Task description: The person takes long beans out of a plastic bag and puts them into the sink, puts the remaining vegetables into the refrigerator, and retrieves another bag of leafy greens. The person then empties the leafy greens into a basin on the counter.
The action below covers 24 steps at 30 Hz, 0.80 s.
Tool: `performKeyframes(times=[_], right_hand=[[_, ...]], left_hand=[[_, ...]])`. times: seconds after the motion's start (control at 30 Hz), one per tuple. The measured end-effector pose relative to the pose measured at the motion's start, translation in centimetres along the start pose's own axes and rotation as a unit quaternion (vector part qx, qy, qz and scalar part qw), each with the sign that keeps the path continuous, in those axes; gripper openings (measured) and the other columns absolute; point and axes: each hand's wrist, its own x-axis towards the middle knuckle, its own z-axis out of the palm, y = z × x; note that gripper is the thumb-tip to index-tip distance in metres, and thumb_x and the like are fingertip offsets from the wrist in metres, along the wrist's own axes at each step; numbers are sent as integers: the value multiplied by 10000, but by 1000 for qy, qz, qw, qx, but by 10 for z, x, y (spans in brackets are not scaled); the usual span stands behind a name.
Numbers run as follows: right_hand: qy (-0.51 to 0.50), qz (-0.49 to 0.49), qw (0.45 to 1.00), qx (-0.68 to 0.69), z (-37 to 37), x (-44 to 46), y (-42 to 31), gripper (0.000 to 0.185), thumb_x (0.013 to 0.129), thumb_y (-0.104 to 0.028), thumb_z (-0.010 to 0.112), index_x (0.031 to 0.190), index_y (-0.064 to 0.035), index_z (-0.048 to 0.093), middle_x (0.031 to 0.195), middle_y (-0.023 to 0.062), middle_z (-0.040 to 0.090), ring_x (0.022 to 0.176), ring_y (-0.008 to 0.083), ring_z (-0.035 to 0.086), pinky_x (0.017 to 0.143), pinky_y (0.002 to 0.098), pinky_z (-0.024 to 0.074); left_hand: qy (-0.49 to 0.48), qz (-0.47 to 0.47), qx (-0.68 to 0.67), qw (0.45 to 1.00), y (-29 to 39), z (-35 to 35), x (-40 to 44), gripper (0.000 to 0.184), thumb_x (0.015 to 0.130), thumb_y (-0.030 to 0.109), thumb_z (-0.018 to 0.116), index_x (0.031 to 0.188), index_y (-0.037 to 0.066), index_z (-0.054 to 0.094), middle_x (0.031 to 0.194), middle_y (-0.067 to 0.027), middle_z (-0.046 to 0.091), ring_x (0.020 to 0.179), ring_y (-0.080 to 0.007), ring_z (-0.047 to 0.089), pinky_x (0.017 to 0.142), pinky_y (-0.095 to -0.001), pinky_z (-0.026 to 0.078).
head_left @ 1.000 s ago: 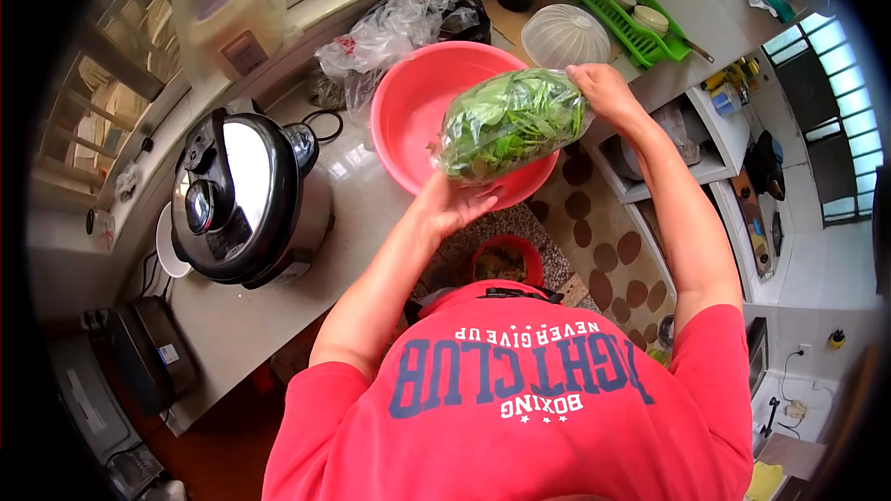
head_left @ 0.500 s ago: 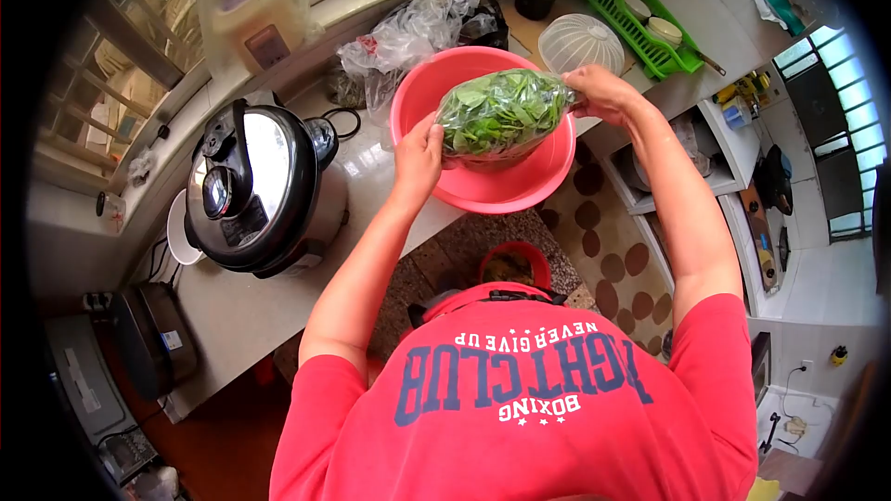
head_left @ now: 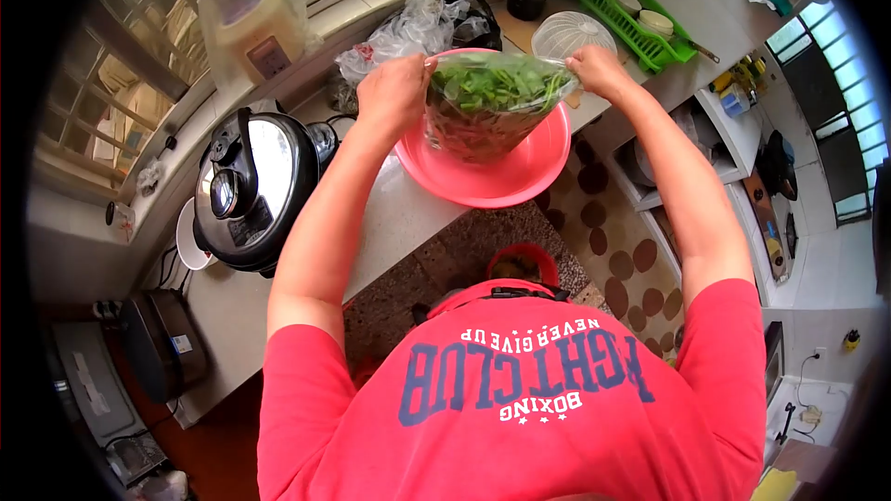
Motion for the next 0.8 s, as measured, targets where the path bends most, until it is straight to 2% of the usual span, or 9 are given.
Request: performKeyframes(times=[0.03, 0.13, 0.2, 0.23, 0.37, 0.43, 0.6, 0.73, 0.8], right_hand=[[3, 0, 1000, 0, 2, 1, 3, 296, 912, -273, 546, 823, -7, 641, 682, 141, 646, 550, 198, 637, 519, 363, 482], [101, -19, 984, 146, -3, 2, -4, 261, 898, -261, 576, 841, -15, 639, 668, 119, 623, 538, 174, 608, 486, 343, 451], [28, 136, 942, 304, -12, -10, -16, 205, 883, -228, 599, 862, -26, 630, 621, 68, 577, 490, 140, 540, 449, 307, 409], [6, 129, 943, 306, -8, -11, -13, 172, 877, -203, 607, 878, -31, 618, 603, 29, 537, 478, 108, 490, 424, 283, 369], [48, 123, 927, 352, -22, -10, -22, 171, 880, -208, 600, 876, -37, 615, 609, 22, 538, 479, 98, 486, 407, 273, 354], [50, 94, 929, 353, -17, -12, -22, 170, 875, -211, 599, 887, -43, 624, 612, 2, 523, 482, 79, 472, 389, 252, 328], [54, 122, 898, 420, -42, -15, -32, 171, 879, -218, 593, 929, -57, 623, 642, -24, 510, 474, 56, 426, 386, 213, 280], [46, 91, 911, 400, -48, -11, -29, 179, 886, -223, 593, 941, -55, 622, 622, -37, 475, 475, 46, 402, 377, 215, 268], [79, 84, 879, 462, -61, -13, -33, 206, 904, -229, 587, 1004, -51, 613, 657, -49, 447, 485, 31, 367, 389, 197, 248]], left_hand=[[-30, -7, 37, 999, 0, -4, 4, 378, 972, 390, 394, 1013, 100, 633, 904, -188, 655, 873, -397, 615, 727, -497, 478], [-12, -9, 7, 1000, -2, -21, 5, 371, 972, 383, 399, 1018, 100, 634, 909, -182, 656, 895, -385, 614, 735, -485, 479], [6, -6, -18, 1000, -4, -19, 2, 365, 970, 379, 406, 1018, 104, 642, 918, -173, 659, 905, -376, 613, 747, -472, 481], [-3, -1, -6, 1000, -6, -16, 5, 361, 964, 381, 418, 991, 97, 640, 906, -176, 661, 887, -379, 620, 743, -482, 484], [60, -4, -36, 998, -9, -28, 11, 361, 958, 389, 432, 980, 99, 646, 901, -170, 664, 878, -385, 623, 740, -485, 488], [47, 4, -46, 998, -10, -27, 15, 360, 959, 392, 433, 984, 105, 648, 902, -170, 664, 886, -385, 620, 742, -482, 487], [86, 12, -89, 992, -12, -44, 25, 367, 957, 400, 438, 992, 100, 647, 905, -172, 657, 918, -377, 606, 752, -463, 476], [46, 33, -81, 995, -11, -50, 38, 373, 954, 406, 445, 1020, 94, 638, 918, -187, 646, 914, -390, 594, 755, -463, 464], [33, 5, -100, 994, -13, -54, 42, 384, 956, 404, 441, 1049, 86, 637, 933, -188, 649, 914, -390, 597, 759, -460, 469]])
